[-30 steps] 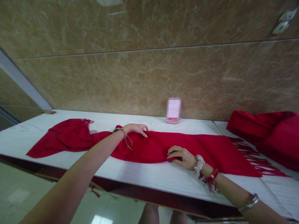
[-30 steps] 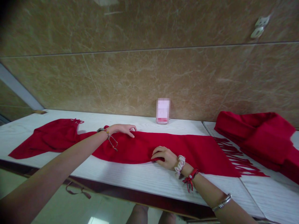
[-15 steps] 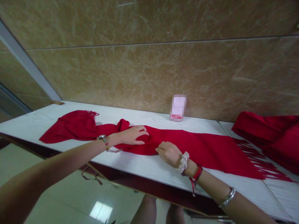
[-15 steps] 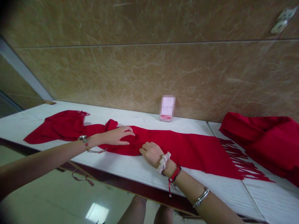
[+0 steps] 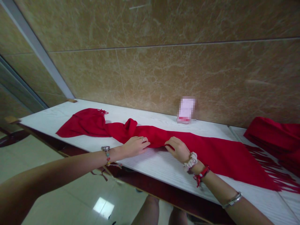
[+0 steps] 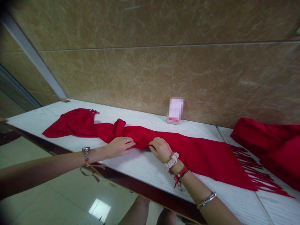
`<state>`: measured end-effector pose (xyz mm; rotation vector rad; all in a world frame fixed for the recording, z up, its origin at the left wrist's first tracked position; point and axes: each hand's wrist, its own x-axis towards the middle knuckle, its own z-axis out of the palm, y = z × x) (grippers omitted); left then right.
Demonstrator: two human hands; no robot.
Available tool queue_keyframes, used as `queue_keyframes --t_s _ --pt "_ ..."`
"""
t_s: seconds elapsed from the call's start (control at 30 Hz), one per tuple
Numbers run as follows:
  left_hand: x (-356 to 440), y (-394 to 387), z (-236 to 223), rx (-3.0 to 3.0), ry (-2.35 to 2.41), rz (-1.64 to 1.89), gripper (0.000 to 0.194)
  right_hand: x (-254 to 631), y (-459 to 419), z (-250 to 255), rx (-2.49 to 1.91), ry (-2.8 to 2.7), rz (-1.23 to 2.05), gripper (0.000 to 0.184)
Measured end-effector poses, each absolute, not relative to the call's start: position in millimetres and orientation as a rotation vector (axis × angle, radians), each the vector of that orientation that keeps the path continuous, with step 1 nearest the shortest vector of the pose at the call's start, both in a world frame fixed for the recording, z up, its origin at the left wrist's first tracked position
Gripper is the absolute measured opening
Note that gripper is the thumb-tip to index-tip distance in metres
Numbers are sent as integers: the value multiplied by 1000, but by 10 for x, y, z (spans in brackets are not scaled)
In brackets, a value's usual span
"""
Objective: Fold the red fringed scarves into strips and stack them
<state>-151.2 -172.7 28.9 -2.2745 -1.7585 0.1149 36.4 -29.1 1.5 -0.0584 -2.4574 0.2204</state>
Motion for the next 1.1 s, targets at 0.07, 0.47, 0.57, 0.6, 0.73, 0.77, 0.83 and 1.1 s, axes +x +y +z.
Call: queue_keyframes --t_s 0.07,0.47,0.57,0.6,0.73,0.77,0.83,1.1 --pt "-1514 -1731 290 -2250 -1755 146 14 369 -285 22 -31 -2450 223 13" --pt "-1486 -1837 249 -2376 -1499 228 20 458 -374 33 263 -2690 563 10" --pt "-1466 -1858 210 -2355 -1518 235 27 430 -334 90 261 -2688 682 13" --pt "-1465 -1862 200 -2346 -1533 220 29 388 -300 109 169 -2672 684 15" --pt "-1501 -1866 157 -2360 -1518 136 32 7 -102 195 -451 -2671 577 17" --pt "-1518 -1865 143 -2369 -1506 109 32 -128 -52 217 -567 -2700 567 18" --pt "-1554 -1857 113 -2401 -1471 60 32 -404 30 256 -698 -2757 581 21" --pt "-1609 -1823 18 -2442 -1455 -21 30 -1014 135 341 -692 -2963 863 21"
